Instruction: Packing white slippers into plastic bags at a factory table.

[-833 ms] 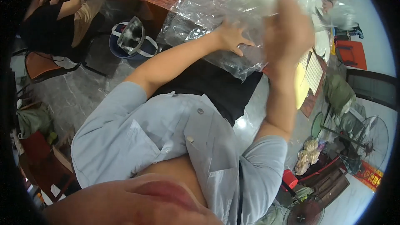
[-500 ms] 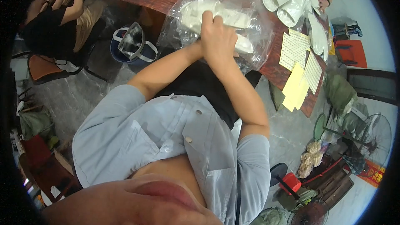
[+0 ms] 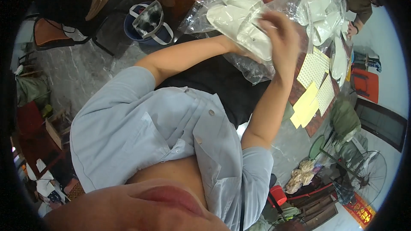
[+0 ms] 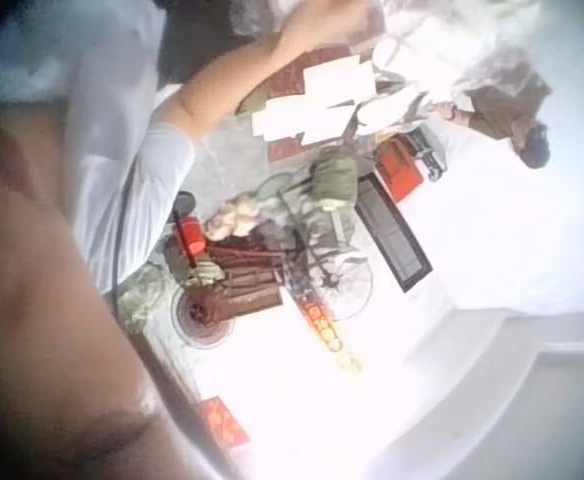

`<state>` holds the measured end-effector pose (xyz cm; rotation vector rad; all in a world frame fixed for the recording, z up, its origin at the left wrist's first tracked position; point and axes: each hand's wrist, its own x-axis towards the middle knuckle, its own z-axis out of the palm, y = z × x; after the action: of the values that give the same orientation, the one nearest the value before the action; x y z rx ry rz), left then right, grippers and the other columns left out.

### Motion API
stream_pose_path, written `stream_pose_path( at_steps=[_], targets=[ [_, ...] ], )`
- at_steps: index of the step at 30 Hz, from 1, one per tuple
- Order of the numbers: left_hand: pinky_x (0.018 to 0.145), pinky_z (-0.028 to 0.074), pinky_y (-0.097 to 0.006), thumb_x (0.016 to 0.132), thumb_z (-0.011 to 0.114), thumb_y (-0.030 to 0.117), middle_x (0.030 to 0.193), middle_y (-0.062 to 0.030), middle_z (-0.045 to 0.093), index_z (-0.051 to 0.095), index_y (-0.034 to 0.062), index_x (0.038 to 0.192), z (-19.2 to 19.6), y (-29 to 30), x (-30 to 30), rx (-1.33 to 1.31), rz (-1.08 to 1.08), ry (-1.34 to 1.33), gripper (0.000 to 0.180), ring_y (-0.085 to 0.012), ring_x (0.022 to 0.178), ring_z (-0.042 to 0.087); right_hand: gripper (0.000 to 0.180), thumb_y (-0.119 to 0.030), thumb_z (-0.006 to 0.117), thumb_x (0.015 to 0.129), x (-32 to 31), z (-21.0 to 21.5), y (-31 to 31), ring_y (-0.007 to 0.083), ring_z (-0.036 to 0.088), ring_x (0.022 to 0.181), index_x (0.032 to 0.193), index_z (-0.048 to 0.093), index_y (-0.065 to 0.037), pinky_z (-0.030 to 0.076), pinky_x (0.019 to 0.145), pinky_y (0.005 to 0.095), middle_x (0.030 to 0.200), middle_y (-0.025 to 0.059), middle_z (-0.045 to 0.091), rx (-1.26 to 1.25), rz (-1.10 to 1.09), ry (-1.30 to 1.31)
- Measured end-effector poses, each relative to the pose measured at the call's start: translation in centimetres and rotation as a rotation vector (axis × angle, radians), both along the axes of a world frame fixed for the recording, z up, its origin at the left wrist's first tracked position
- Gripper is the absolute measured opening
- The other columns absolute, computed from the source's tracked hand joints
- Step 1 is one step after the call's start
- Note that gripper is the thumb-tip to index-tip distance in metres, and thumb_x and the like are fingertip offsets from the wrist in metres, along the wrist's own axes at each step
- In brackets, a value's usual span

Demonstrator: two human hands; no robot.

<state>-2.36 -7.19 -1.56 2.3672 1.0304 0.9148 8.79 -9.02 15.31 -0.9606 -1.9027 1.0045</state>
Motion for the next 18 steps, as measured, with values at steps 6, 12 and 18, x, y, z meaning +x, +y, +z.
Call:
stream_pose_path(
  at_steps=[6, 12, 18],
  targets=[
    [0.110, 0.033, -0.043, 0.082, 0.061, 0.064, 0.137, -0.0075, 0.052, 0.054, 0.0173, 0.131, 3.0, -0.9, -0.3, -0.156, -0.061, 0.104, 0.068, -0.0277, 0.128, 0.046, 0.027, -0.020, 0.063, 0.091, 7.2, -8.2, 2.1, 0.0328, 0.065, 0.090, 0.108, 0.065, 0.000, 0.050, 0.085, 0.0383, 0.098, 0.0152, 0.068, 0.750, -0.578, -0.534],
    [0.109, 0.034, -0.042, 0.086, 0.060, 0.059, 0.140, -0.0090, 0.049, 0.050, 0.0158, 0.136, 4.2, -2.5, -2.3, -0.216, -0.107, 0.174, 0.067, -0.0280, 0.128, 0.045, 0.037, -0.038, 0.061, 0.089, 6.5, -16.2, 1.6, 0.0403, 0.040, 0.126, 0.121, 0.063, -0.020, 0.033, 0.101, 0.0538, 0.131, 0.0209, 0.051, 0.396, -0.812, -0.814],
    [0.109, 0.034, -0.042, 0.087, 0.061, 0.054, 0.143, -0.0108, 0.047, 0.045, 0.0136, 0.141, 3.1, -4.8, -4.4, -0.142, -0.087, 0.204, 0.069, -0.0286, 0.129, 0.045, 0.037, -0.042, 0.062, 0.089, 5.8, -15.8, 1.5, 0.0372, 0.047, 0.121, 0.122, 0.063, -0.025, 0.037, 0.099, 0.0540, 0.129, 0.0156, 0.055, 0.482, -0.883, -0.812]
  ],
)
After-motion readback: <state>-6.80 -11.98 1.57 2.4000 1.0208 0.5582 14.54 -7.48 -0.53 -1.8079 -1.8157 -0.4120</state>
